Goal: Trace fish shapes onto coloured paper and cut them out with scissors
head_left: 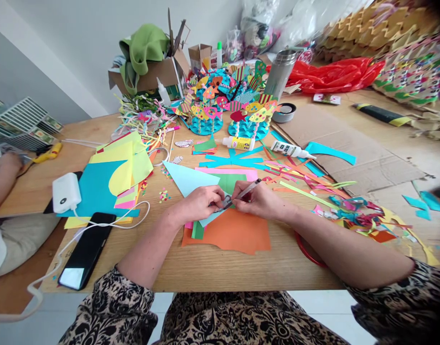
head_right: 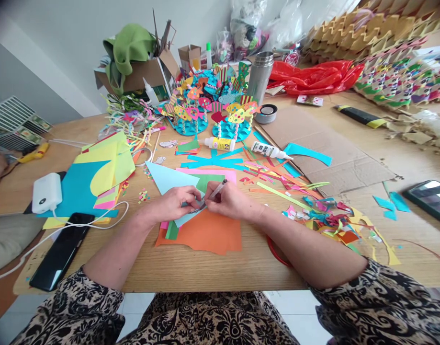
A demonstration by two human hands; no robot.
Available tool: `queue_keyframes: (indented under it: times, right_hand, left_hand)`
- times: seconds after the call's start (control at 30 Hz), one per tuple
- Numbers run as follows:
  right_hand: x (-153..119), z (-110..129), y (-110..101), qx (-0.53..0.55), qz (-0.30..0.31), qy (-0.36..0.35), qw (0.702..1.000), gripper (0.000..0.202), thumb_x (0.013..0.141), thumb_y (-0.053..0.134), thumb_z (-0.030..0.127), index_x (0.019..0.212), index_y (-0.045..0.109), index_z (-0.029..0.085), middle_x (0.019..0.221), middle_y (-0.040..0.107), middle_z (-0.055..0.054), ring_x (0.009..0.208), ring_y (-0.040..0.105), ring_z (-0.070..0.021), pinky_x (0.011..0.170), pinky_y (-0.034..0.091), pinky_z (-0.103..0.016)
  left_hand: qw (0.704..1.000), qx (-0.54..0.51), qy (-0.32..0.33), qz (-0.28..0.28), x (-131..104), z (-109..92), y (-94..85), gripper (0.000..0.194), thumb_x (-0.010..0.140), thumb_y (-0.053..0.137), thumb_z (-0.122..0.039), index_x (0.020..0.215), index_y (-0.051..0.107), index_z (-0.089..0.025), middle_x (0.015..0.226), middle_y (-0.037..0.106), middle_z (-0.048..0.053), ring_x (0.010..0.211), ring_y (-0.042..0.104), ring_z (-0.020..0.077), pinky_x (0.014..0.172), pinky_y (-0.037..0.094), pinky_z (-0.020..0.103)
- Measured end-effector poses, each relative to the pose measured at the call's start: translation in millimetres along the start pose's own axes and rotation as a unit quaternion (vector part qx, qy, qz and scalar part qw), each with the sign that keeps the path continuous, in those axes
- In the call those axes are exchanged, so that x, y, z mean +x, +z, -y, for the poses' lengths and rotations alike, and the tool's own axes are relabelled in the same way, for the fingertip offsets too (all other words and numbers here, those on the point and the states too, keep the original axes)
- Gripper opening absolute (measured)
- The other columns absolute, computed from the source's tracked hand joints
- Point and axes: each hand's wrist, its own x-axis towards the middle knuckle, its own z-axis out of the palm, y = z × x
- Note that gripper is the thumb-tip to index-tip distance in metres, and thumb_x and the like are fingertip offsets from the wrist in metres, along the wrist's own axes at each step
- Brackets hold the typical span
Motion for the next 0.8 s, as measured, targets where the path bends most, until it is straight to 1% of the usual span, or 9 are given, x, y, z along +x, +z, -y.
queue_keyframes:
  times: [0.13,0.43,0.63,0.8]
  right_hand:
    - [0.3,-2.1,0.1,-0.008,-0.010,-0.002,1.000,0.003,0.068,0.054,0.015,0.069,0.052,0.017,0.057,0.051,0.003,0.049,0.044,-0.0079,0.044,0.034,-0.020]
    - [0.5,-3.6,-1.1,-0.011,-0.005,-0.004,1.000,0.003,0.068,0.053,0.015,0.069,0.052,0.017,0.058,0.051,0.003,0.050,0.044,-0.0077,0.044,0.034,-0.019]
    - [0.4,-6.0,-1.3,-0.001,-0.006,0.014,1.000,0.003,0.070,0.054,0.016,0.071,0.053,0.017,0.056,0.050,0.004,0.048,0.043,-0.0079,0.043,0.033,-0.020]
    - [0.9,-6.6,-1.7,-0.004,-0.006,0.014,1.000,0.003,0.070,0.054,0.018,0.072,0.053,0.018,0.056,0.050,0.005,0.048,0.043,-0.0080,0.044,0.033,-0.020]
  left_hand:
    - [1.000,0.000,0.003,-0.001,-0.2,0.6,0.7,0.015,0.077,0.061,-0.006,0.081,0.071,-0.017,0.099,0.066,0.005,0.086,0.064,0.0141,0.078,0.050,0.028]
    - [1.000,0.001,0.003,-0.004,0.1,-0.4,0.3,0.015,0.076,0.062,-0.005,0.080,0.071,-0.016,0.098,0.066,0.004,0.083,0.063,0.0131,0.077,0.050,0.027]
    - [1.000,-0.009,0.006,-0.005,-0.1,-0.3,0.3,0.015,0.076,0.062,-0.004,0.079,0.069,-0.016,0.097,0.066,0.004,0.086,0.063,0.0140,0.078,0.049,0.027]
    - [1.000,-0.003,0.000,0.000,-0.1,-2.6,-0.8,0.015,0.076,0.061,-0.004,0.080,0.069,-0.016,0.097,0.065,0.005,0.086,0.063,0.0141,0.079,0.049,0.027]
